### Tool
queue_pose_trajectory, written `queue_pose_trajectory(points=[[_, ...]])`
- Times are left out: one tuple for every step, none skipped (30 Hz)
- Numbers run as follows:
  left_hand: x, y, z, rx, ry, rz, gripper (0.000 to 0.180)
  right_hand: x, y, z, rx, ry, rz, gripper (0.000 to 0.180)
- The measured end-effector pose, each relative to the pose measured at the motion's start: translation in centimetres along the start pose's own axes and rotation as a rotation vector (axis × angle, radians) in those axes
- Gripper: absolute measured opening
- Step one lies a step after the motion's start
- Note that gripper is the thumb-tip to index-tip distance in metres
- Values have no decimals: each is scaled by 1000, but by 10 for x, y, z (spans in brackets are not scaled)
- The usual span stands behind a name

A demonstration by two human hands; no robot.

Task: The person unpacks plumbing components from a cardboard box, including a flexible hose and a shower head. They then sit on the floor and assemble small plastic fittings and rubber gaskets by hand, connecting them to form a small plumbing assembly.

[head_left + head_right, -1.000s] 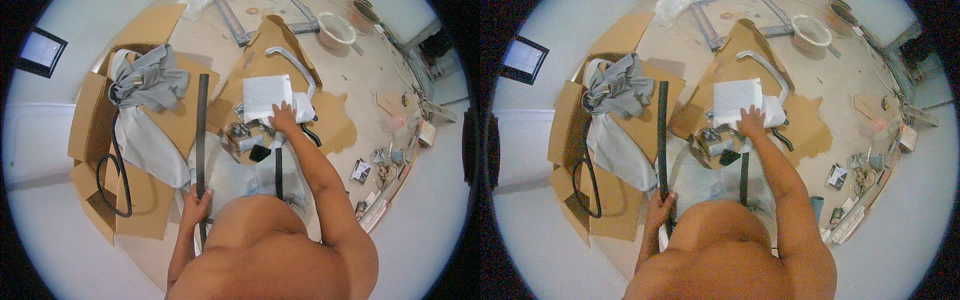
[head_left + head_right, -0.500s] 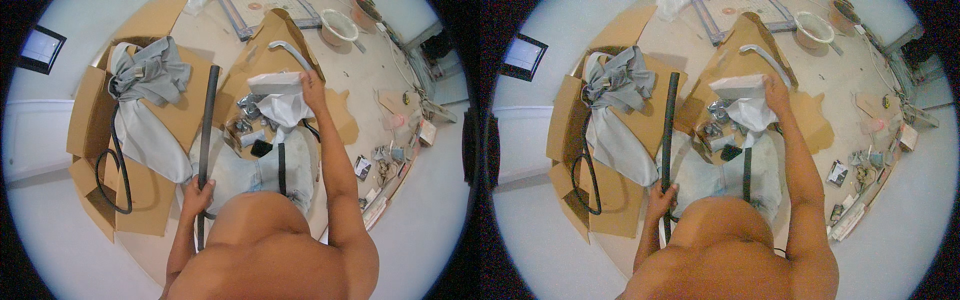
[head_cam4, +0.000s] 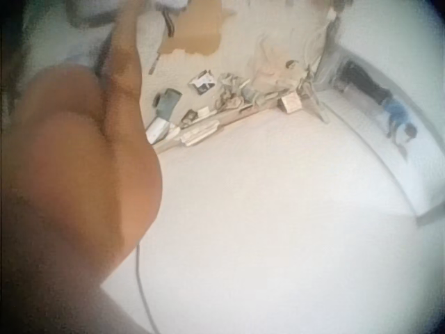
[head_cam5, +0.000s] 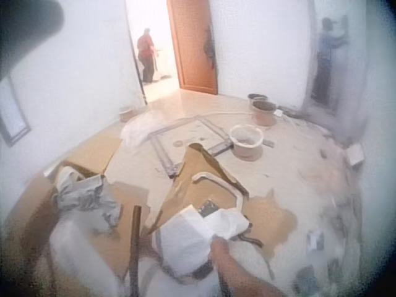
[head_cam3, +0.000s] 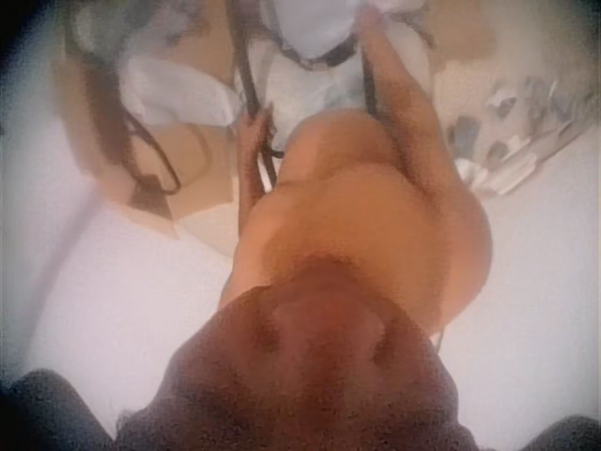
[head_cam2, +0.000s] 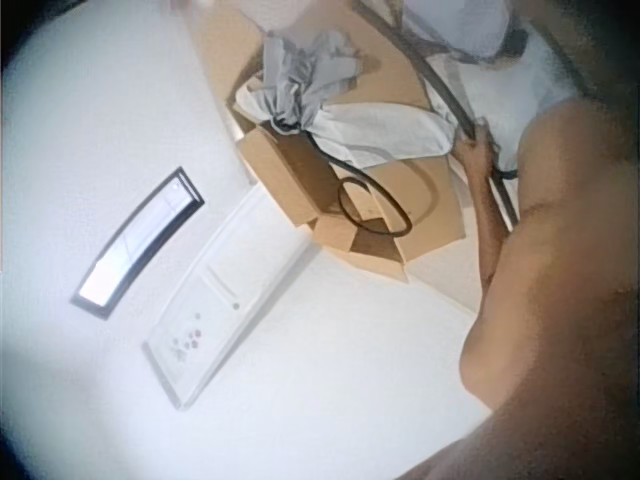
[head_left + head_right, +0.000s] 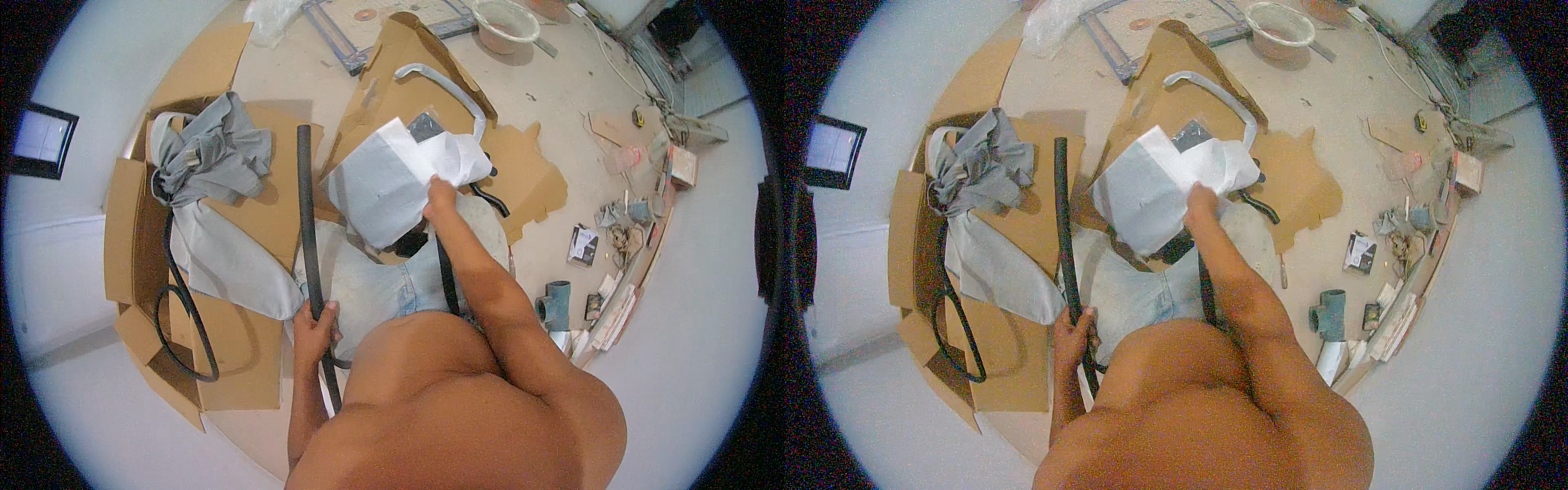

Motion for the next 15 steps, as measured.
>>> queue_pose_trajectory(points=[[-1, 0, 1, 7, -4, 4, 24, 15, -33, -11, 24, 29, -92, 33], [-3, 0, 0, -2, 9, -16, 24, 32, -61, -18, -69, 31, -116, 34], [-4, 2, 2, 21, -12, 16, 24, 50, -88, -23, -19, 48, -113, 36], [-4, 3, 3, 26, -16, 24, 23, 67, -110, -25, -60, 56, -81, 39], [-3, 5, 3, 26, -12, 27, 22, 83, -123, -26, -173, 50, 46, 42], [-3, 7, 4, -5, -30, 38, 23, 95, -133, -27, -181, 95, 106, 46], [-2, 10, 4, -40, -37, 46, 23, 102, -130, -25, -255, 111, 288, 49], [-1, 13, 3, -93, -25, 52, 23, 104, -129, -22, -265, 131, 254, 50], [1, 15, 4, -76, -43, 50, 24, 98, -121, -17, -276, 150, 221, 52], [1, 16, 4, -75, -43, 47, 24, 85, -99, 1, -456, 69, 336, 54], [2, 17, 4, -84, -34, 48, 24, 63, -78, 20, -566, -30, 378, 57], [3, 17, 4, -65, -34, 33, 24, 37, -47, 39, -662, -204, 477, 59], [4, 17, 4, -59, -28, 22, 25, 13, -16, 55, -639, -312, 519, 62], [4, 16, 5, -53, -23, 12, 25, 1, 2, 71, -448, -260, 239, 64], [4, 16, 5, -66, -22, 30, 24, -11, 18, 87, -243, -261, 13, 66]])
Point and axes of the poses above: each hand's wrist, its own x-axis towards the middle knuckle, its own z-axis out of the back of the hand, y = z × x, the point moved 4 cm from there along x, towards the middle knuckle, and after that the axes turned 11 degrees about -x, right-handed, at the moved point
